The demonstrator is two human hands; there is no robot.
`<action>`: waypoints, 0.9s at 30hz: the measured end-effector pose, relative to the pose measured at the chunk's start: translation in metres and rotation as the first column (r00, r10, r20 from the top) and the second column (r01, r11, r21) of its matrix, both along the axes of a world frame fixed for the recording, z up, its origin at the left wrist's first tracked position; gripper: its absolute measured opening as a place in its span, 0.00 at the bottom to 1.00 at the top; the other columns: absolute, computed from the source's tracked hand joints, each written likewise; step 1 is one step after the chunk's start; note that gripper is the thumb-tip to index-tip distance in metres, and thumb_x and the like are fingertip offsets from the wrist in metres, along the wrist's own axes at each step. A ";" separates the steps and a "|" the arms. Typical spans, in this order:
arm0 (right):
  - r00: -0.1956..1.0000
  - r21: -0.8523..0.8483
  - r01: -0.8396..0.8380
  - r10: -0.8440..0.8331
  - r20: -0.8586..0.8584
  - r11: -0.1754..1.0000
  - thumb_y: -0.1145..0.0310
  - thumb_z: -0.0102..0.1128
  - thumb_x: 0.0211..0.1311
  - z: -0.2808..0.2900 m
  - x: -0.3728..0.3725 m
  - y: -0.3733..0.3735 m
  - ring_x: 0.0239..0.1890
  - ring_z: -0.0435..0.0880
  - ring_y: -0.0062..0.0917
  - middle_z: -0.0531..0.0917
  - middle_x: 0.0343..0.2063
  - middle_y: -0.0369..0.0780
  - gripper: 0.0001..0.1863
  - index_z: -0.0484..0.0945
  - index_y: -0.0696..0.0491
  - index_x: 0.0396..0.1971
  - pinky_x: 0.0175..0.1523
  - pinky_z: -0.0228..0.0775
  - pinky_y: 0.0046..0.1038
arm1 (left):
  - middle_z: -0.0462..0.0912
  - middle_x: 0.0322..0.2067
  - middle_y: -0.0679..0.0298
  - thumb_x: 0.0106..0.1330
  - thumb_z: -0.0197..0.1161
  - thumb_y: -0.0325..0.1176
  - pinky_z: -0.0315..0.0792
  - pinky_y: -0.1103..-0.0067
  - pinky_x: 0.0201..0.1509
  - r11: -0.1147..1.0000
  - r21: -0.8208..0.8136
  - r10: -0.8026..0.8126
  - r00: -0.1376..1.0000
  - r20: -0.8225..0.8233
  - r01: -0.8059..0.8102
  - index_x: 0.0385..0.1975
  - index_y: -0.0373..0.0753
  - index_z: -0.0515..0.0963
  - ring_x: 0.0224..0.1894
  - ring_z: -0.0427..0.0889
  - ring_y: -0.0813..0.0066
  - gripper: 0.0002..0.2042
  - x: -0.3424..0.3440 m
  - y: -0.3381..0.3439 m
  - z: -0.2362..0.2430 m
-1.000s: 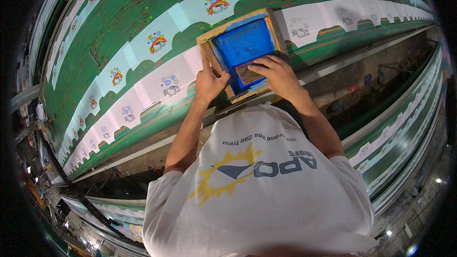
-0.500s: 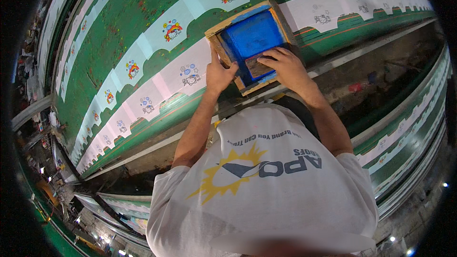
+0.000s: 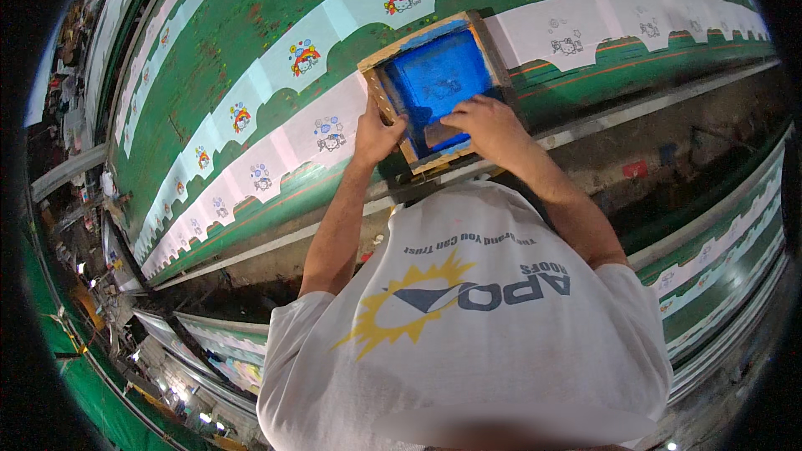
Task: The person uses a squeegee to spread blue ink across a screen-printing frame held against a wall. They repeatedly pull the squeegee across the screen to distribute ink evenly over the stencil area.
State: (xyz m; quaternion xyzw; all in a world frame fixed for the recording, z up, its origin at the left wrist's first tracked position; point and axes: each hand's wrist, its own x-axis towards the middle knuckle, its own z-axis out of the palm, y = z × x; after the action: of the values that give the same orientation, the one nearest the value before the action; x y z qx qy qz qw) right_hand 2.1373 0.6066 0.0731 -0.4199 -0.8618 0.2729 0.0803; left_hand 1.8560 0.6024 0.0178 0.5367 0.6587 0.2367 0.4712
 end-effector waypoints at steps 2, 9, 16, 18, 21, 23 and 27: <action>0.999 -0.025 -0.013 0.013 -0.032 1.000 0.77 0.68 0.59 0.001 0.000 0.024 0.61 0.84 0.42 0.87 0.56 0.40 0.26 0.87 0.46 0.59 0.66 0.79 0.43 | 0.90 0.31 0.56 0.66 0.71 0.31 0.81 0.73 0.23 0.999 -0.039 0.009 1.000 -0.010 -0.010 0.86 0.39 0.45 0.19 0.86 0.69 0.51 0.000 -0.001 0.002; 0.997 0.069 0.075 -0.075 -0.004 0.995 0.80 0.65 0.62 -0.007 -0.038 0.102 0.61 0.84 0.42 0.87 0.57 0.41 0.25 0.88 0.47 0.59 0.66 0.79 0.43 | 0.91 0.33 0.52 0.65 0.70 0.32 0.83 0.71 0.26 0.996 -0.089 0.000 1.000 -0.001 0.000 0.85 0.35 0.45 0.22 0.89 0.66 0.51 -0.002 0.001 0.001; 0.995 0.100 0.082 -0.076 -0.065 0.992 0.78 0.67 0.59 -0.005 -0.014 0.025 0.59 0.85 0.43 0.88 0.53 0.41 0.26 0.88 0.46 0.59 0.65 0.80 0.44 | 0.92 0.34 0.48 0.65 0.71 0.37 0.88 0.65 0.34 0.994 0.068 -0.078 0.991 -0.108 0.086 0.85 0.35 0.42 0.28 0.93 0.56 0.53 -0.004 0.000 -0.002; 0.997 0.057 0.074 -0.072 -0.032 0.996 0.78 0.68 0.60 -0.002 -0.009 0.007 0.60 0.85 0.42 0.88 0.52 0.40 0.26 0.88 0.44 0.59 0.63 0.81 0.45 | 0.93 0.36 0.46 0.65 0.71 0.38 0.88 0.63 0.37 0.998 0.027 -0.064 0.996 -0.063 0.065 0.85 0.35 0.40 0.31 0.94 0.52 0.54 -0.006 0.000 -0.005; 0.999 -0.083 0.020 -0.018 0.031 0.996 0.77 0.68 0.63 0.005 -0.006 0.012 0.60 0.85 0.43 0.88 0.53 0.41 0.24 0.88 0.44 0.59 0.64 0.80 0.45 | 0.93 0.40 0.42 0.64 0.71 0.41 0.89 0.60 0.43 0.998 -0.016 -0.063 0.997 -0.044 0.062 0.85 0.36 0.39 0.36 0.94 0.46 0.56 -0.008 0.001 -0.009; 0.998 -0.137 0.050 -0.043 0.054 0.989 0.76 0.68 0.65 0.007 -0.009 0.032 0.60 0.85 0.43 0.88 0.54 0.41 0.23 0.88 0.44 0.59 0.65 0.80 0.46 | 0.92 0.42 0.40 0.63 0.71 0.43 0.89 0.58 0.48 0.997 -0.036 -0.069 0.996 -0.057 0.067 0.85 0.36 0.38 0.40 0.94 0.42 0.57 -0.008 0.001 -0.011; 0.993 -0.059 0.119 -0.120 -0.012 0.991 0.74 0.67 0.67 0.001 -0.033 0.088 0.61 0.85 0.44 0.89 0.55 0.42 0.22 0.88 0.44 0.60 0.66 0.79 0.48 | 0.92 0.44 0.39 0.62 0.72 0.45 0.88 0.57 0.53 0.996 -0.050 -0.080 0.993 -0.092 0.075 0.85 0.35 0.38 0.46 0.93 0.39 0.58 -0.008 0.002 -0.011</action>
State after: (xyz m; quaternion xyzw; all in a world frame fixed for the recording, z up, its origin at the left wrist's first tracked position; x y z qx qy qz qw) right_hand 2.1047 0.6942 0.0745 -0.4709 -0.8261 0.2960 0.0909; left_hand 1.8478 0.6040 0.0068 0.5613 0.6640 0.1773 0.4611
